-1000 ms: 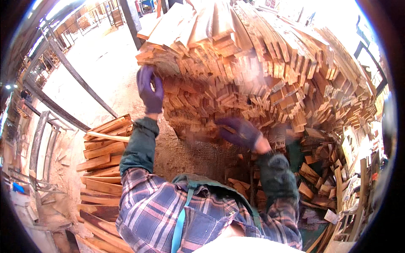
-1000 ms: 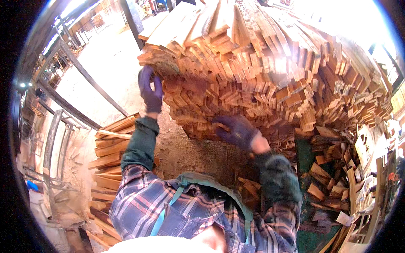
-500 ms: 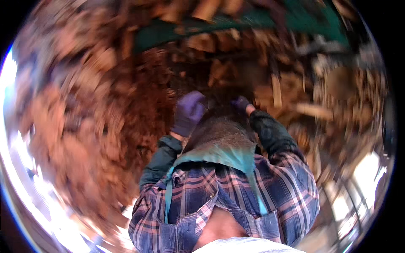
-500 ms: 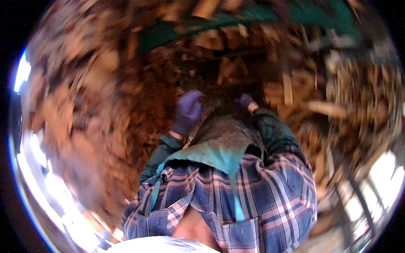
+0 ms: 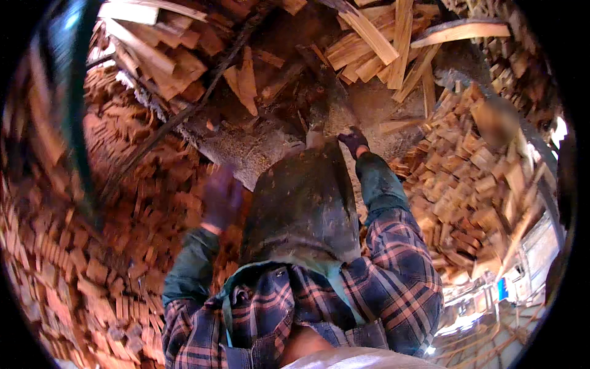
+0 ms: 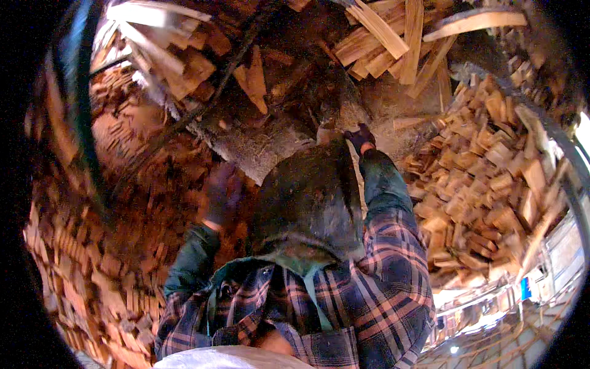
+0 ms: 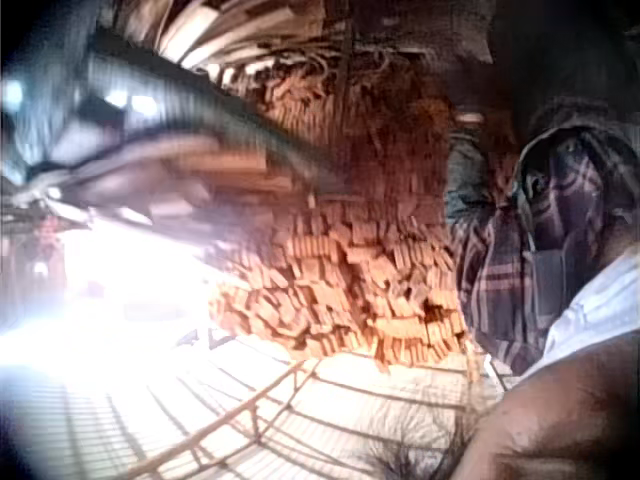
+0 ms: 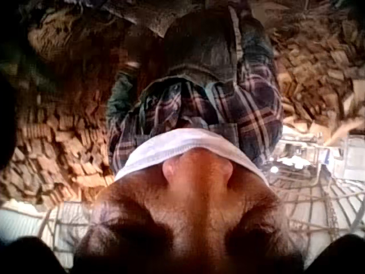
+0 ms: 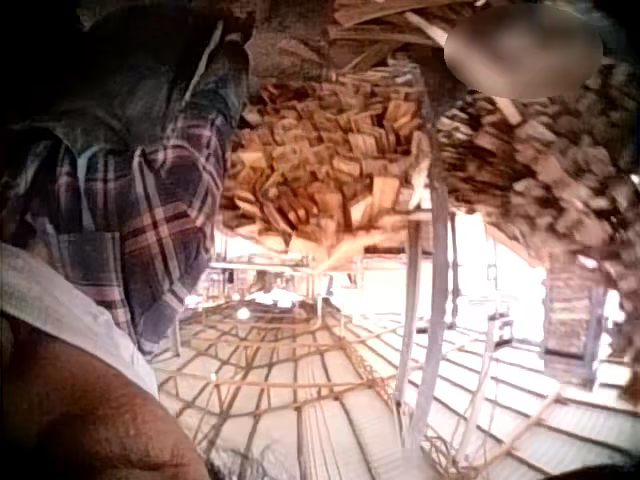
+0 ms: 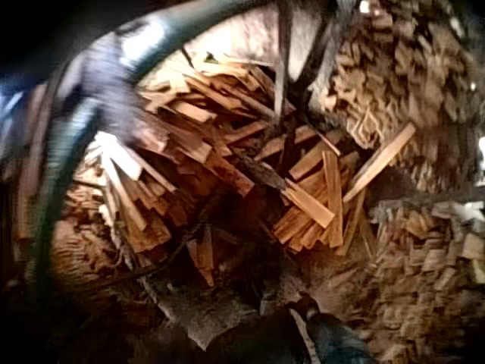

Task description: The person picks up wooden planks from a pile and stacks them onto a green platform. They repeatedly gather planks, arrange them, and place them in a neat pile.

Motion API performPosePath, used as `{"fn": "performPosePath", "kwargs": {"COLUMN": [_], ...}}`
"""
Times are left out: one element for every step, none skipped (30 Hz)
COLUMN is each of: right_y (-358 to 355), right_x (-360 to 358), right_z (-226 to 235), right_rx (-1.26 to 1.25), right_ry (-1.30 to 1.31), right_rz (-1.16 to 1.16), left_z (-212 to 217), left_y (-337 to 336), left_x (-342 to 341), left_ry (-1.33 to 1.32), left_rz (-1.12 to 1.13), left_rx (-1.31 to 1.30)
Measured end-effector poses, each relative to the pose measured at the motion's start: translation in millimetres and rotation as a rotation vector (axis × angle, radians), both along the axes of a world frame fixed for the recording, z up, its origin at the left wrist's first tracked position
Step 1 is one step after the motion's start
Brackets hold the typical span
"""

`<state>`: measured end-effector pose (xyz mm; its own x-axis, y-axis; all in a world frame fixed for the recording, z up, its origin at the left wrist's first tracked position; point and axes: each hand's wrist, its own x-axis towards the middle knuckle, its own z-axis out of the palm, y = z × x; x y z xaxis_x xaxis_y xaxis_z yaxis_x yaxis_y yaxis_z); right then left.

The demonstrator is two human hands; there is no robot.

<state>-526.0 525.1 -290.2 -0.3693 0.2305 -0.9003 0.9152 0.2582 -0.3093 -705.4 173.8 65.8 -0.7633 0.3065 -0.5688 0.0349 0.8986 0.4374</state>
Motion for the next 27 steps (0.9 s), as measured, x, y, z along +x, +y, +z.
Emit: {"fn": "performPosePath", "kwargs": {"right_y": [-9, -6, -9, -10, -11, -6, -9, -9, -8, -6, -5, -2, 2, 7, 14, 21, 25, 32, 36, 41, 45, 48, 48, 49, 48, 49, 50], "right_x": [-15, -27, -38, -52, -70, -76, -80, -85, -89, -88, -88, -88, -86, -89, -91, -97, -101, -104, -109, -114, -116, -116, -115, -114, -109, -106, -102], "right_z": [-10, -18, -30, -44, -68, -82, -96, -110, -119, -125, -122, -119, -107, -92, -74, -52, -29, -3, 20, 44, 70, 92, 123, 148, 178, 214, 250], "right_rx": [0.103, 0.167, 0.302, 0.423, 0.54, 0.402, 0.403, 0.434, 0.471, 0.423, 0.382, 0.349, 0.336, 0.321, 0.336, 0.285, 0.261, 0.131, 0.013, -0.068, -0.169, -0.268, -0.365, -0.43, -0.611, -0.726, -0.798], "right_ry": [0.011, 0.031, 0.077, 0.138, 0.155, 0.073, 0.136, 0.241, 0.406, 0.328, 0.293, 0.176, 0.27, 0.279, 0.23, 0.217, 0.146, 0.21, 0.321, 0.26, 0.24, 0.214, 0.208, 0.136, 0.207, 0.225, 0.213], "right_rz": [0.029, 0.035, 0.126, 0.214, 0.292, 0.212, 0.183, 0.139, 0.068, 0.04, -0.006, -0.025, 0.029, 0.099, 0.184, 0.204, 0.23, 0.176, 0.143, 0.138, 0.098, 0.056, -0.041, -0.141, -0.281, -0.424, -0.551], "left_z": [-19, -26, -33, -39, -44, -43, -41, -39, -36, -34, -27, -28, -24, -21, -19, -16, -15, -14, -12, -12, -7, -6, -1, 1, 8, 11, 15], "left_y": [10, 17, 24, 24, 26, 24, 23, 21, 19, 19, 19, 22, 24, 26, 29, 30, 31, 32, 31, 31, 30, 29, 27, 27, 26, 27, 28], "left_x": [27, 55, 79, 91, 101, 107, 108, 107, 101, 98, 92, 87, 83, 79, 75, 71, 68, 65, 63, 62, 62, 63, 67, 69, 74, 76, 78], "left_ry": [-0.118, -0.077, -0.122, -0.01, 0.011, 0.007, -0.03, -0.024, -0.034, -0.017, 0.061, 0.001, 0.025, -0.01, 0.021, -0.008, -0.005, -0.064, -0.072, -0.071, -0.108, -0.139, -0.173, -0.189, -0.183, -0.131, -0.099], "left_rz": [-0.091, -0.207, -0.31, -0.301, -0.341, -0.279, -0.238, -0.157, -0.2, -0.211, -0.244, -0.206, -0.187, -0.209, -0.17, -0.17, -0.153, -0.195, -0.212, -0.224, -0.198, -0.164, -0.163, -0.171, -0.248, -0.332, -0.416], "left_rx": [-0.075, -0.041, -0.116, -0.154, -0.234, -0.246, -0.261, -0.289, -0.295, -0.317, -0.286, -0.293, -0.252, -0.237, -0.204, -0.181, -0.132, -0.132, -0.111, -0.101, -0.085, -0.077, -0.032, -0.016, -0.068, -0.098, -0.168]}}
